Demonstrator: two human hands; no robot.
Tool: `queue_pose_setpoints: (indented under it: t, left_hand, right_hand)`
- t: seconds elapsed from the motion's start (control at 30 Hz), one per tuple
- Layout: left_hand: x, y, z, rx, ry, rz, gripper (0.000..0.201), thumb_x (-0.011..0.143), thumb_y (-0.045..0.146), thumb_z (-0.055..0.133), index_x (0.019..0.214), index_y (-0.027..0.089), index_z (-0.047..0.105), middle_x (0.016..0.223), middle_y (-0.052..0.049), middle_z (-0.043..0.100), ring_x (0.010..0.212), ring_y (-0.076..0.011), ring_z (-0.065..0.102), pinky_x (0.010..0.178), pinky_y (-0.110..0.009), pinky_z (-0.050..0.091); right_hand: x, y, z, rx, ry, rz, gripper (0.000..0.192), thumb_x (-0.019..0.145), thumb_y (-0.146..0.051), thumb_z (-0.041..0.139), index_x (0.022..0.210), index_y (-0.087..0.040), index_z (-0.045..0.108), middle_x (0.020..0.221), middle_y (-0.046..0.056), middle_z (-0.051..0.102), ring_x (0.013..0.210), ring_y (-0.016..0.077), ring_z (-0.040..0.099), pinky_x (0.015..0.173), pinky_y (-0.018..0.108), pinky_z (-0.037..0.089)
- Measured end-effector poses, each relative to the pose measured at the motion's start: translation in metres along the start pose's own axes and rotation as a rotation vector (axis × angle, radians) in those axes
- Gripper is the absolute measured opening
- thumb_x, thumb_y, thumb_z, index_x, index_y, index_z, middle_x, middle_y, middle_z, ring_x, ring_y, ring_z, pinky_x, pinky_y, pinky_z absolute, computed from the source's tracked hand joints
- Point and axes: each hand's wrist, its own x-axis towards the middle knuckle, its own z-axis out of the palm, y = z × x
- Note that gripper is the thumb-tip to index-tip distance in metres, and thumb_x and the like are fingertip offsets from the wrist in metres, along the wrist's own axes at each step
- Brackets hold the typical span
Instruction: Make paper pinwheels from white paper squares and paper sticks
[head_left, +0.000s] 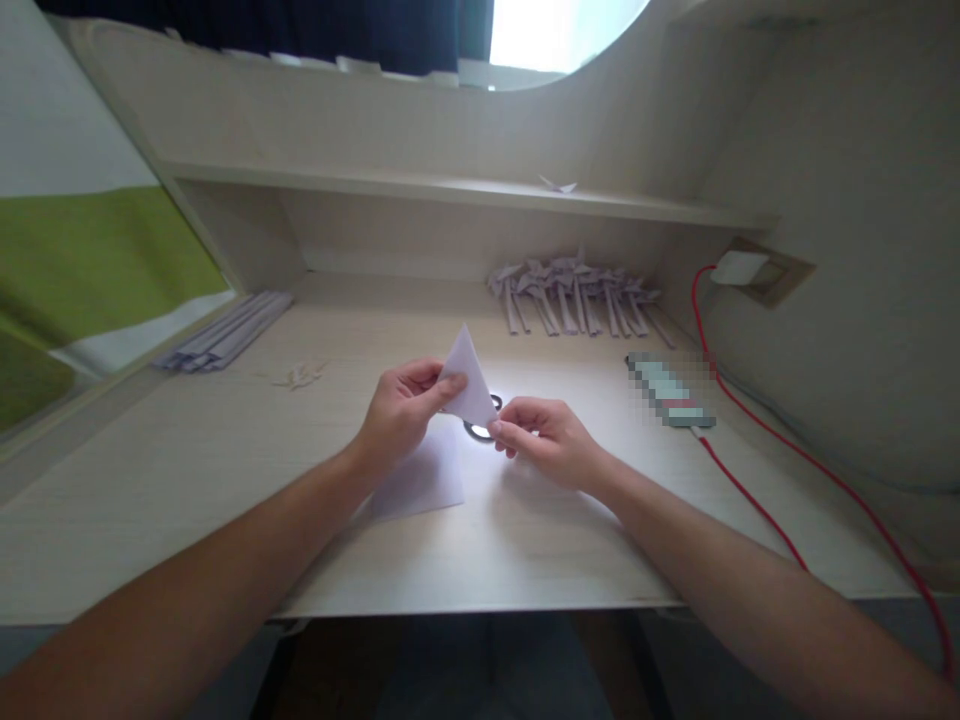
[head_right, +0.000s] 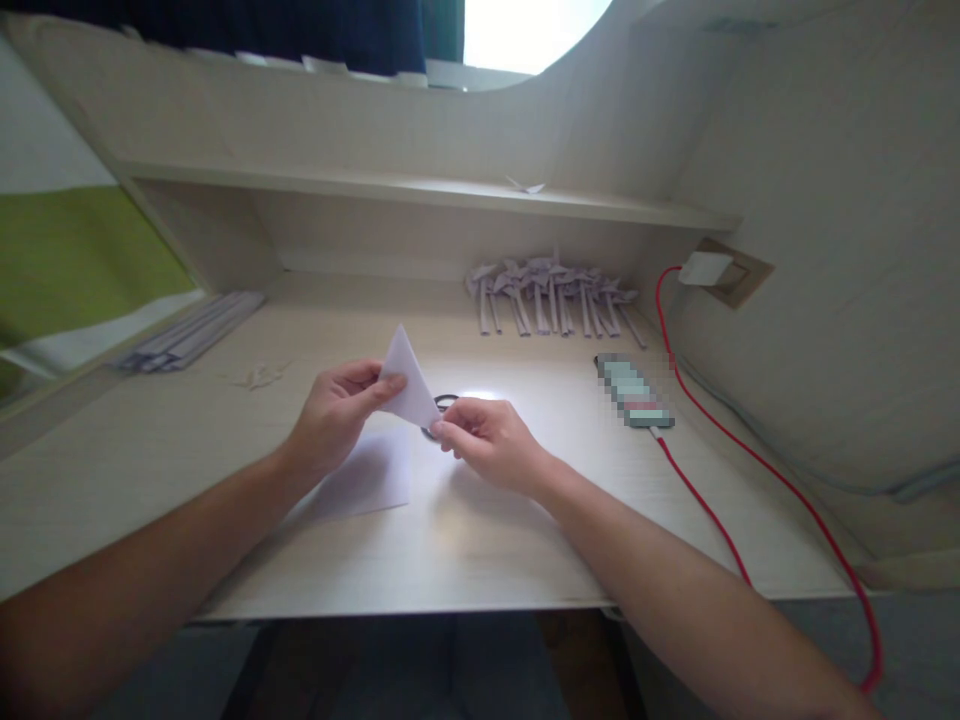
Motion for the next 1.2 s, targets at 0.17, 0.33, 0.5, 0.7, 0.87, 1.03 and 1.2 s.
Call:
queue_pose_setpoints:
  t: [0.17, 0.33, 0.5, 0.7, 0.87, 1.03, 1.2]
  left_hand:
    - [-0.004, 0.005, 0.002, 0.002, -0.04, -0.007, 0.017, 0.08, 0.033, 0.084, 0.083, 0.016, 0.081, 0.076, -0.002, 0.076, 0.066, -0.0139, 0.065, 0.064, -0.024, 0.051]
    - [-0.006, 0.005, 0.002, 0.023, -0.084, -0.022, 0.017, 0.085, 0.032, 0.08, 0.088, 0.016, 0.082, 0.08, -0.004, 0.078, 0.069, -0.0154, 0.066, 0.067, -0.026, 0.051]
    - [-0.01, 0.001, 0.002, 0.059, -0.12, -0.039, 0.016, 0.088, 0.032, 0.078, 0.091, 0.016, 0.08, 0.083, -0.004, 0.077, 0.073, -0.015, 0.065, 0.069, -0.026, 0.05]
    - [-0.011, 0.003, 0.002, 0.11, -0.17, -0.065, 0.022, 0.089, 0.037, 0.077, 0.087, 0.015, 0.077, 0.08, -0.003, 0.074, 0.071, -0.0152, 0.063, 0.068, -0.027, 0.048]
    - [-0.008, 0.007, -0.001, 0.185, -0.233, -0.085, 0.031, 0.091, 0.04, 0.074, 0.074, 0.013, 0.074, 0.065, 0.0, 0.063, 0.062, -0.0121, 0.054, 0.06, -0.025, 0.04]
    - [-0.008, 0.009, 0.0, 0.228, -0.245, -0.09, 0.035, 0.093, 0.042, 0.07, 0.073, 0.013, 0.071, 0.061, 0.002, 0.057, 0.058, -0.0112, 0.048, 0.057, -0.026, 0.034]
    - [-0.007, 0.007, 0.0, 0.219, -0.266, -0.093, 0.037, 0.093, 0.043, 0.069, 0.07, 0.014, 0.067, 0.063, 0.001, 0.058, 0.06, -0.0124, 0.05, 0.059, -0.027, 0.036]
  right_hand:
    - [-0.001, 0.0, 0.001, 0.029, -0.01, -0.017, 0.027, 0.095, -0.038, 0.066, 0.084, -0.015, 0.073, 0.074, 0.003, 0.068, 0.066, 0.0147, 0.059, 0.061, 0.026, 0.041]
    - [0.0, 0.001, 0.002, 0.047, -0.009, -0.033, 0.024, 0.096, -0.034, 0.065, 0.081, -0.016, 0.073, 0.072, 0.002, 0.067, 0.067, 0.0146, 0.059, 0.063, 0.027, 0.041]
    - [0.0, 0.0, 0.003, 0.057, -0.019, -0.03, 0.024, 0.094, -0.031, 0.067, 0.076, -0.016, 0.07, 0.07, 0.001, 0.064, 0.064, 0.0132, 0.054, 0.06, 0.027, 0.037]
    - [0.001, 0.003, 0.005, 0.218, -0.041, 0.021, 0.028, 0.094, -0.038, 0.068, 0.077, -0.015, 0.069, 0.072, 0.002, 0.065, 0.066, 0.014, 0.057, 0.064, 0.027, 0.042]
    - [0.005, 0.003, 0.001, 0.339, -0.091, 0.081, 0.034, 0.092, -0.046, 0.07, 0.08, -0.014, 0.069, 0.072, 0.003, 0.067, 0.066, 0.0151, 0.062, 0.066, 0.029, 0.049]
    - [0.006, 0.004, 0.0, 0.372, -0.106, 0.104, 0.037, 0.092, -0.048, 0.071, 0.08, -0.013, 0.072, 0.072, 0.004, 0.068, 0.065, 0.0144, 0.062, 0.065, 0.029, 0.049]
    - [0.005, 0.0, 0.001, 0.379, -0.09, 0.095, 0.038, 0.088, -0.049, 0.076, 0.078, -0.013, 0.072, 0.069, 0.003, 0.067, 0.064, 0.0138, 0.06, 0.064, 0.028, 0.049]
